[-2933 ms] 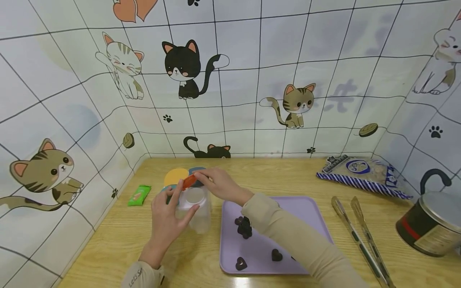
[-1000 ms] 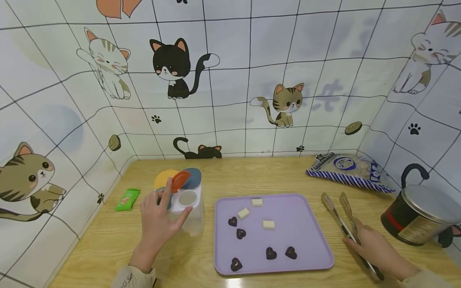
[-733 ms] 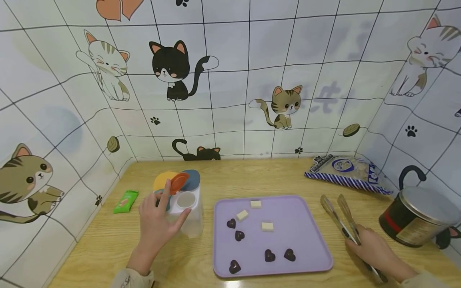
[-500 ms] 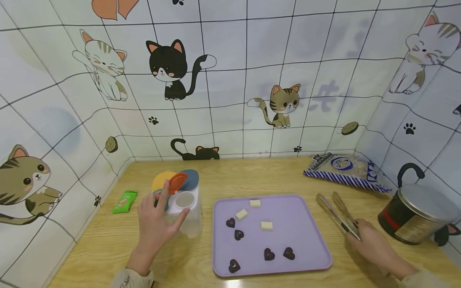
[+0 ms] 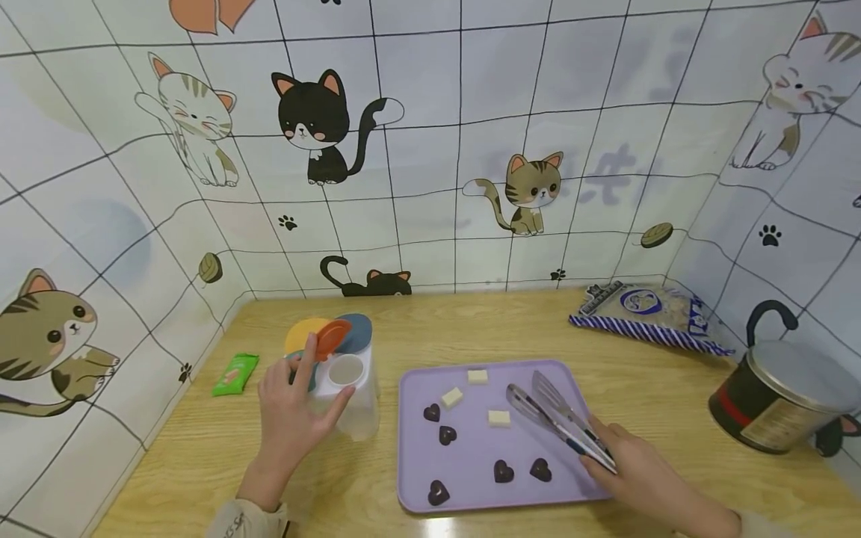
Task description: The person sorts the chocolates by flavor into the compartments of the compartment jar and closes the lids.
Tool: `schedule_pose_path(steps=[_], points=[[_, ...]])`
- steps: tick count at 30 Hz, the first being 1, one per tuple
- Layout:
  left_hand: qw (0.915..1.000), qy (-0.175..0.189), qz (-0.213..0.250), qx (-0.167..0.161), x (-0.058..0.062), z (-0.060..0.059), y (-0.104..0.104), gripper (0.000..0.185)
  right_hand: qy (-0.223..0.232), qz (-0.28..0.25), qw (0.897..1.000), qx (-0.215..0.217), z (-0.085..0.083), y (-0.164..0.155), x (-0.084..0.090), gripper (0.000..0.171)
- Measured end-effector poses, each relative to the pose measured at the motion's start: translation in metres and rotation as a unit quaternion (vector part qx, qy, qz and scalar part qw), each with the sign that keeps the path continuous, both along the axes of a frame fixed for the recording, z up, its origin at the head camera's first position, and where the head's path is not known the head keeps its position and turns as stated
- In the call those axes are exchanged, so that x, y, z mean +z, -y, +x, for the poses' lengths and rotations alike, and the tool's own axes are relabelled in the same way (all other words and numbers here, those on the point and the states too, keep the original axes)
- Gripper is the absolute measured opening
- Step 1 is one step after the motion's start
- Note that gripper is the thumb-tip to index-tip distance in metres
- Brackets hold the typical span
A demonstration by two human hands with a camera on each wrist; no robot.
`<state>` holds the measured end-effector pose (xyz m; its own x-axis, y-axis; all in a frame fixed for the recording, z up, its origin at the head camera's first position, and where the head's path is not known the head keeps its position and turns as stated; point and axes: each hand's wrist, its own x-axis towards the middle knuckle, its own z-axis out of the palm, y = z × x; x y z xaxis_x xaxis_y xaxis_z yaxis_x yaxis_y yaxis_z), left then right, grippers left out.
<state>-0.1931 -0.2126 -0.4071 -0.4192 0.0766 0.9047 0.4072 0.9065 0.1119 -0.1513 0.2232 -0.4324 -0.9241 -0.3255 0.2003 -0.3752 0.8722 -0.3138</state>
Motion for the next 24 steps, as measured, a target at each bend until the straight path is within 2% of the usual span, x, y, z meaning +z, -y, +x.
schedule_pose_path(steps=[4, 9, 14, 24], points=[[1.0000, 0.001, 0.000, 0.002, 0.001, 0.000, 0.000, 0.080, 0.072, 0.006, 0.997, 0.034, 0.006, 0.017, 0.004, 0.054], [1.0000, 0.001, 0.001, 0.001, 0.001, 0.000, -0.001, 0.080, 0.129, 0.014, 0.991, 0.020, 0.009, 0.027, 0.006, 0.056], [1.0000, 0.003, 0.001, -0.002, 0.001, 0.000, -0.002, 0.080, 0.154, 0.014, 0.988, 0.024, 0.014, 0.032, 0.006, 0.056], [0.9999, 0.011, 0.001, 0.002, 0.001, 0.001, -0.002, 0.080, 0.163, 0.014, 0.986, 0.034, 0.014, 0.045, 0.000, 0.056]])
